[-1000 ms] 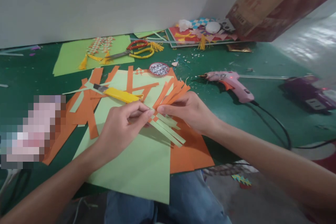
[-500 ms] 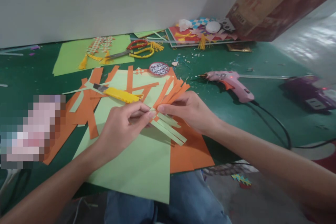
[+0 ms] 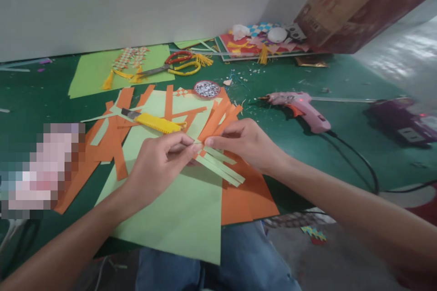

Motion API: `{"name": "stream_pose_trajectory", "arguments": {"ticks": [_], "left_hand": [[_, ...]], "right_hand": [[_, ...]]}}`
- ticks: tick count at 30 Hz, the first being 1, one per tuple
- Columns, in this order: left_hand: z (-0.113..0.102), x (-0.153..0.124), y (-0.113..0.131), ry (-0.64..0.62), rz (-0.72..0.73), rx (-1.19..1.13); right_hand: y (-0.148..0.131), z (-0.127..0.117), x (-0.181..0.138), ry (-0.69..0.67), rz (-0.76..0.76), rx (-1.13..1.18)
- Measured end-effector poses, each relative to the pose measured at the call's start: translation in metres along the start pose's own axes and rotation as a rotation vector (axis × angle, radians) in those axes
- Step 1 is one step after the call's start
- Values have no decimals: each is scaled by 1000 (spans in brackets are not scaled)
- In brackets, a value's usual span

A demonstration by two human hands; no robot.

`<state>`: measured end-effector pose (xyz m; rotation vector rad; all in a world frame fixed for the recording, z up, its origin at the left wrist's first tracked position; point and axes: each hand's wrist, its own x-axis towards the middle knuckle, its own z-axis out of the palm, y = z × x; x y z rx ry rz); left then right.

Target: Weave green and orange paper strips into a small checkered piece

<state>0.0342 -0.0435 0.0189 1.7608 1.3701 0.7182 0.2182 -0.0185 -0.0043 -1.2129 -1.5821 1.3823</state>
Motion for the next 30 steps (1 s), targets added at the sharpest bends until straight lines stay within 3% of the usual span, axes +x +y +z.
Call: {"name": "stream_pose_trajectory", "arguments": {"ticks": [8,30], "left_hand": [[0,2,0,69,-37,-97],[2,-2,-8,133,93,-13]], "right_hand": [[-4,0,-1,-78,20,50],[-2,0,0,-98,-6,91]]}}
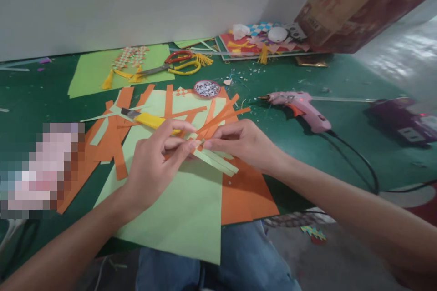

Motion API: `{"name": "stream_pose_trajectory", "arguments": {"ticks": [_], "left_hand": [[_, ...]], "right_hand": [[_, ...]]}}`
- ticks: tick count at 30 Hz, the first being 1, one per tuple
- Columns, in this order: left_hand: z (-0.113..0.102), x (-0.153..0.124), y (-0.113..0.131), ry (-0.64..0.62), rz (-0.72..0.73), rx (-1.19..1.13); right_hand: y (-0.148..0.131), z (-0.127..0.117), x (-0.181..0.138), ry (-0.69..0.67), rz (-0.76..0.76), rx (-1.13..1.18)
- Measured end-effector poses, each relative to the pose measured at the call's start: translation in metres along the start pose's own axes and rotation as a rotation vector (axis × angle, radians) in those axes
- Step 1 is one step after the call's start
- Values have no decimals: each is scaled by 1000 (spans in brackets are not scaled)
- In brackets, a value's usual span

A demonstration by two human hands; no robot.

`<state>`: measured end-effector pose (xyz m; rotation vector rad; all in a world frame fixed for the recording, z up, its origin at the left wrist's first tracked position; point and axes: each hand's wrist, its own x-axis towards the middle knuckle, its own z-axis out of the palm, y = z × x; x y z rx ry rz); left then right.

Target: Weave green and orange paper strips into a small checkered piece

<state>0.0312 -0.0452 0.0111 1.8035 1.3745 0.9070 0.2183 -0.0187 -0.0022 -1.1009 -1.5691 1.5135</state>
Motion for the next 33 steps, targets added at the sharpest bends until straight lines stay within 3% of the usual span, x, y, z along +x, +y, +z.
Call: {"name": "stream_pose_trajectory", "arguments": {"ticks": [33], "left_hand": [[1,1,2,21,-30,20]], "right_hand": [[0,0,0,-2,59,59]]}}
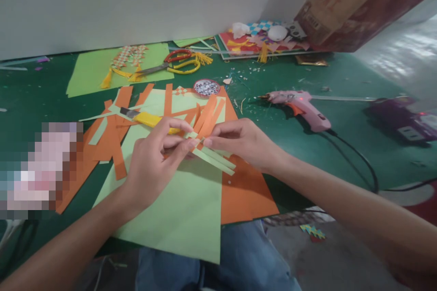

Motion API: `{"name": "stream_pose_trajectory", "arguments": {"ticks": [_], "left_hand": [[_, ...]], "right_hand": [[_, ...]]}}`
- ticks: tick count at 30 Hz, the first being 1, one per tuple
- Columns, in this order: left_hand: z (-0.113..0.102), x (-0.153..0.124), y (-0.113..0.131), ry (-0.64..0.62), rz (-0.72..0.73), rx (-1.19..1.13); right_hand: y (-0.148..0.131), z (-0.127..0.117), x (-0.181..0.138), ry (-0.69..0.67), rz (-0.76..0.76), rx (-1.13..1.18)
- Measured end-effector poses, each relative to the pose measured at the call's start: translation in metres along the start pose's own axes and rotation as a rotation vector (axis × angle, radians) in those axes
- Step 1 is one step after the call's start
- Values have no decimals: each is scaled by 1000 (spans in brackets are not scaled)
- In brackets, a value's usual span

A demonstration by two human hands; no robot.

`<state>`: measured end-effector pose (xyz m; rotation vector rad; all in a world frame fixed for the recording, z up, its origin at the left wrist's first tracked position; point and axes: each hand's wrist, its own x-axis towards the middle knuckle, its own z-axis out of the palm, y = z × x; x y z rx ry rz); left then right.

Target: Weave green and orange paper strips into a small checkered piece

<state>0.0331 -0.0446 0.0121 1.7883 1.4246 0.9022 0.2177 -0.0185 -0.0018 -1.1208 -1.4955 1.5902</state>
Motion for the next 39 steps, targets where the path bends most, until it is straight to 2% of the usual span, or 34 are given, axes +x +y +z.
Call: {"name": "stream_pose_trajectory", "arguments": {"ticks": [5,14,39], "left_hand": [[0,0,0,-11,-1,-13],[0,0,1,-21,-27,-6],[0,0,1,12,-24,54]], "right_hand": [[2,0,1,36,27,71],[3,-1,1,62,-7,38],[-3,-1,-1,21,-12,-59]]}}
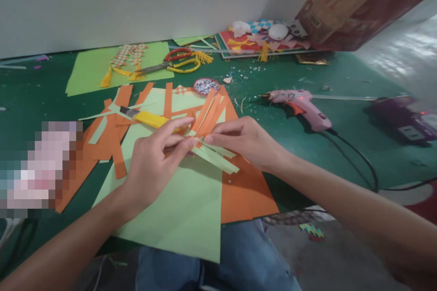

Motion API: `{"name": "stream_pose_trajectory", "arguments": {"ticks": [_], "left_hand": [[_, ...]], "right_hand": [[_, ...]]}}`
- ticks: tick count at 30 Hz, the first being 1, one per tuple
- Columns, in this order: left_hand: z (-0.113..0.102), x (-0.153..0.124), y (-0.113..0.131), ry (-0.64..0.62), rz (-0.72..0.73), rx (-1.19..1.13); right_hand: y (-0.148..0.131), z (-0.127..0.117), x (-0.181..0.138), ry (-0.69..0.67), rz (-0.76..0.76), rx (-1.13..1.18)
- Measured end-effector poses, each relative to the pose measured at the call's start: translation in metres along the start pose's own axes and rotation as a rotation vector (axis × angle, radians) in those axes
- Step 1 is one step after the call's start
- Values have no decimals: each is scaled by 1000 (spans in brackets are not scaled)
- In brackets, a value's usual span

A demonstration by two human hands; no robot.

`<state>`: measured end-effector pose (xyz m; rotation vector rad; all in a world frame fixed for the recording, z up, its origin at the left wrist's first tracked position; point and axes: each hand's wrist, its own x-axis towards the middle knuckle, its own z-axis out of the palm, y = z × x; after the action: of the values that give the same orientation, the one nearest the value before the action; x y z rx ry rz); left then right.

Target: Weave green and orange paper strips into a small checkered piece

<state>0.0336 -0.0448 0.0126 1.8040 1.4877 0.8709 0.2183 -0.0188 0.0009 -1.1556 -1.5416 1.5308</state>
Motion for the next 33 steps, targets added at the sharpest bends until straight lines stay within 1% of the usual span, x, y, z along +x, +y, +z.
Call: {"name": "stream_pose_trajectory", "arguments": {"ticks": [18,22,26,33], "left_hand": [[-1,1,2,-29,-12,-41],[-1,1,2,-63,-35,-97],[1,1,2,-103,-38,-139],[0,0,1,-94,-26,-129]], "right_hand": [[-3,1,-1,21,-67,-104],[-4,2,-1,32,-86,-132],[-4,3,-1,51,-97,-105],[-3,3,-1,46,-97,-87]]}}
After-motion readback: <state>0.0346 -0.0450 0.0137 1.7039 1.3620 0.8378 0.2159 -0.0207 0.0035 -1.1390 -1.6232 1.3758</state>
